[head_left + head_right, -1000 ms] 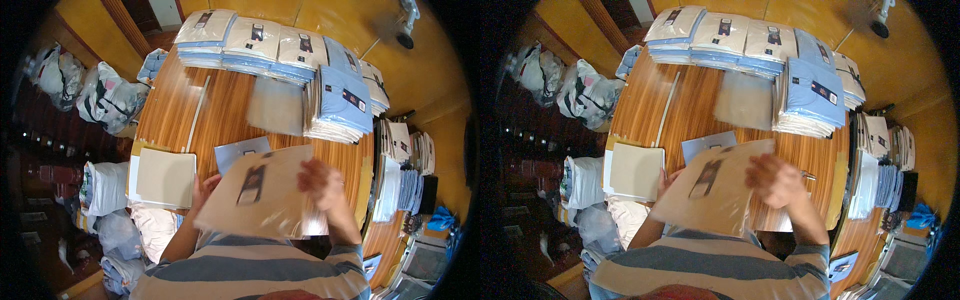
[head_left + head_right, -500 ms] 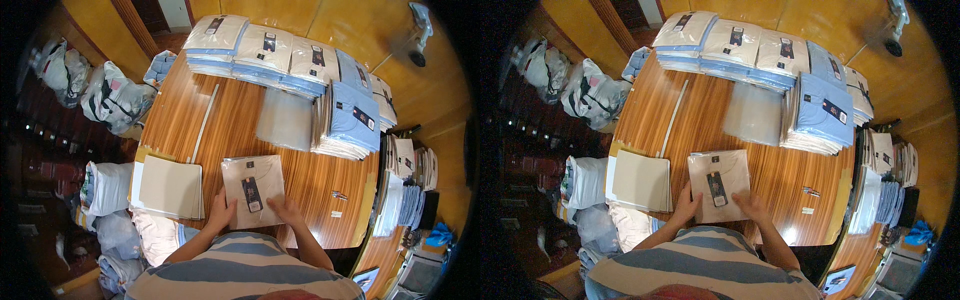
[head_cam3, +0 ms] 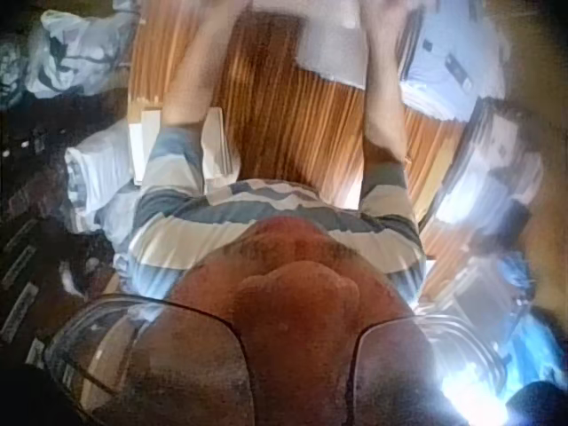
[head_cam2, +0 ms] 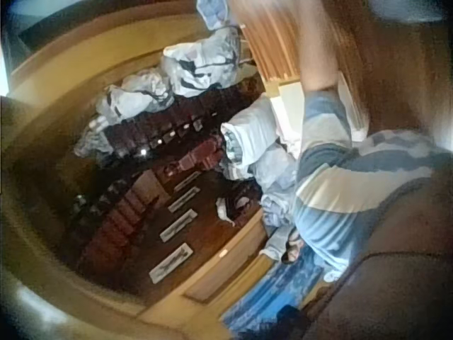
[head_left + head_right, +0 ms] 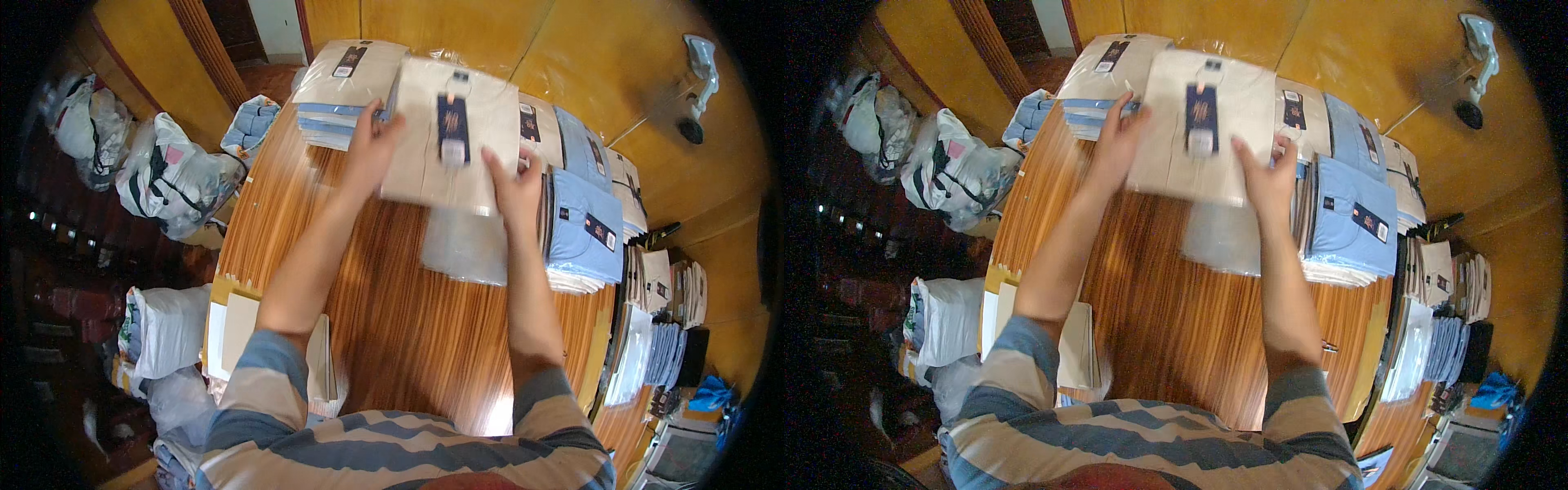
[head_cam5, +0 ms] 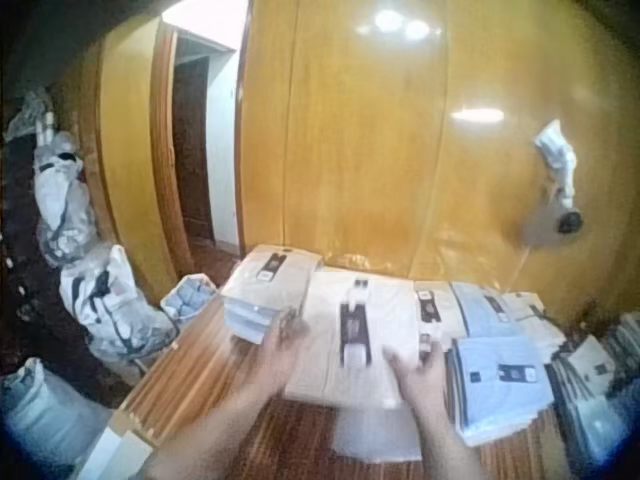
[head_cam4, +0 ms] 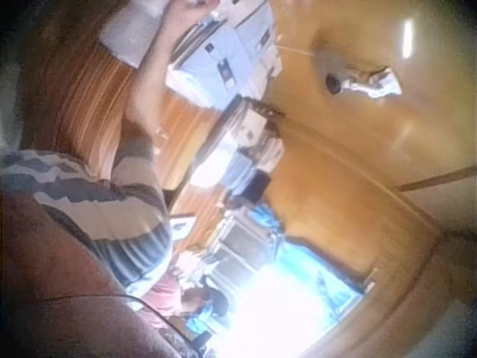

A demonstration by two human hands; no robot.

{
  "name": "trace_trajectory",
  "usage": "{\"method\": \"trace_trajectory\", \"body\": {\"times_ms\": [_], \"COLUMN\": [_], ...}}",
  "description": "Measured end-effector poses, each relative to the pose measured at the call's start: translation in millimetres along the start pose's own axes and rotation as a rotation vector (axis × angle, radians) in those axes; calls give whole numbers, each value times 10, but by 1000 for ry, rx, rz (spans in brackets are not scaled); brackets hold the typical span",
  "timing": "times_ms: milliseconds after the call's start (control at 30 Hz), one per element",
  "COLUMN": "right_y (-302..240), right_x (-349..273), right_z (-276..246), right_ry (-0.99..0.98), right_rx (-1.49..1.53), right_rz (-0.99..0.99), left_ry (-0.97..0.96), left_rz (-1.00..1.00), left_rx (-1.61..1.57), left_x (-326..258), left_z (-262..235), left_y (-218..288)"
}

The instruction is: The person places folded shirts into plastic bags, seals the bags, and organizes them into stacks on a table. The person handles both blue and tan shirts, picking them up from piles and placing them into clear plastic packaging one at a time.

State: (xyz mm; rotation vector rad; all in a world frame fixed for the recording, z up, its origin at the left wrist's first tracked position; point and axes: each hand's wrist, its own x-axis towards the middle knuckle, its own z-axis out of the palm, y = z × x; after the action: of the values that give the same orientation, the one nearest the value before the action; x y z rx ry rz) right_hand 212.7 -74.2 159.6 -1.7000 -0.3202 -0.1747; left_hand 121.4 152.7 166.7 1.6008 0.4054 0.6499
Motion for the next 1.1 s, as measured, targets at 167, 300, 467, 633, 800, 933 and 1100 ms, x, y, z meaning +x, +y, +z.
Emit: {"method": "trace_trajectory", "body": {"times_ms": [167,300,467,633,800,933,1100], "right_y": [380,651,765,564,366,297,-220], "right_x": [1211,1443,1483,1401,1421,1384,71], "right_z": [421,509,622,647,772,707,411], "right_ry": [-12,14,-74,-239,-143,-78,-143], "right_rx": [-404,-433,-288,-422,-642,-622,-153], "right_rz": [32,15,52,-62,-22,38,-366], "left_ry": [-149,54,-11,-47,-50,-64,-10], "left_rz": [105,126,-384,-269,-283,-376,-462], "left_rx": [-110,-148,-748,-824,-682,-625,-568], "left_x": [777,297,-158,382,618,619,645], "left_z": [71,184,546,461,440,511,584], "left_y": [-461,-712,-759,-717,-717,-657,-665]}}
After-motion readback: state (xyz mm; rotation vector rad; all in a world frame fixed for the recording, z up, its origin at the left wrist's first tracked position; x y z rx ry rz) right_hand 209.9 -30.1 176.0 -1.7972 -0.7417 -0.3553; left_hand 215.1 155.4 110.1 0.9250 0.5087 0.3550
